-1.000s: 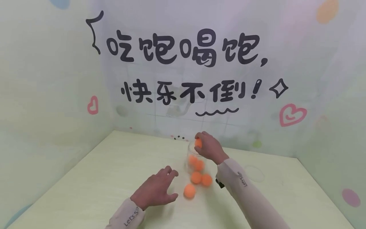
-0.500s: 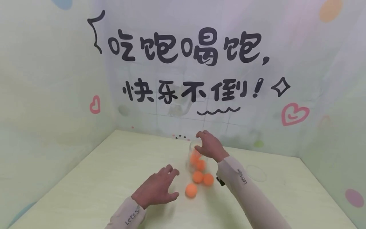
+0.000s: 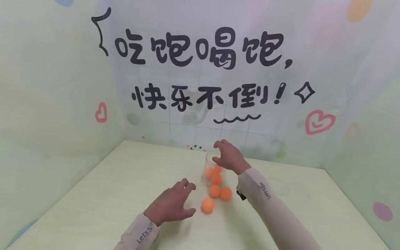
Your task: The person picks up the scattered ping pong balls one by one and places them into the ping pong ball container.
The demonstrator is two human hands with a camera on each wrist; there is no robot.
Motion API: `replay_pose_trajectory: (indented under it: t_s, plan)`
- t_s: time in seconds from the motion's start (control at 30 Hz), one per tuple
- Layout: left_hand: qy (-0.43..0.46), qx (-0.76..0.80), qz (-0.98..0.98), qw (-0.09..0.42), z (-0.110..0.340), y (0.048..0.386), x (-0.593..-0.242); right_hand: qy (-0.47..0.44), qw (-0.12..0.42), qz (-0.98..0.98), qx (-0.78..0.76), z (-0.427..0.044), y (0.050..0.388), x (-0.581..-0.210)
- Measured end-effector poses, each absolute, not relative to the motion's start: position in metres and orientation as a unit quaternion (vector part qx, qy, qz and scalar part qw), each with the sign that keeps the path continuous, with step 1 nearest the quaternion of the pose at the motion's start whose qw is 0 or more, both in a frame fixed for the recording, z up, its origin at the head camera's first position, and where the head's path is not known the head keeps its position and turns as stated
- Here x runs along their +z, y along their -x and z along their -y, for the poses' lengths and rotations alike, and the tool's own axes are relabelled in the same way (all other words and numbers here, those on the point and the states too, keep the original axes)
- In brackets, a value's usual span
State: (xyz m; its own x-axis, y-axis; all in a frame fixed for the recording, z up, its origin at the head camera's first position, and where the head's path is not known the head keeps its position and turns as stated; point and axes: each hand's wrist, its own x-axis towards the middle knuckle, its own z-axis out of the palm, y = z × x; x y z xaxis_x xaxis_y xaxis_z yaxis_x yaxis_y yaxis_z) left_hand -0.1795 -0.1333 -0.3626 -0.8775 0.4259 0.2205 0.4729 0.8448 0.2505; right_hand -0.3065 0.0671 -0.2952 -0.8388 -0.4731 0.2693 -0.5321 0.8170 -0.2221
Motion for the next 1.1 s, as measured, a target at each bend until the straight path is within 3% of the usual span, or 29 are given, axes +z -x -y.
replay_pose_trajectory:
  t_s: [0.33,0.57,1.1]
  plan:
    - [0.235,-0.149,0.957,0.085,0.131,0.183,-0.363,-0.258,0.104,0.95,0.14,-0.074,0.303,-0.293]
    - [0.233,-0.158,0.957,0.067,0.13,0.186,-0.368,-0.257,0.106,0.946,0.166,-0.085,0.288,-0.304]
    - [0.226,-0.173,0.955,0.084,0.134,0.192,-0.373,-0.251,0.121,0.945,0.171,-0.12,0.259,-0.307]
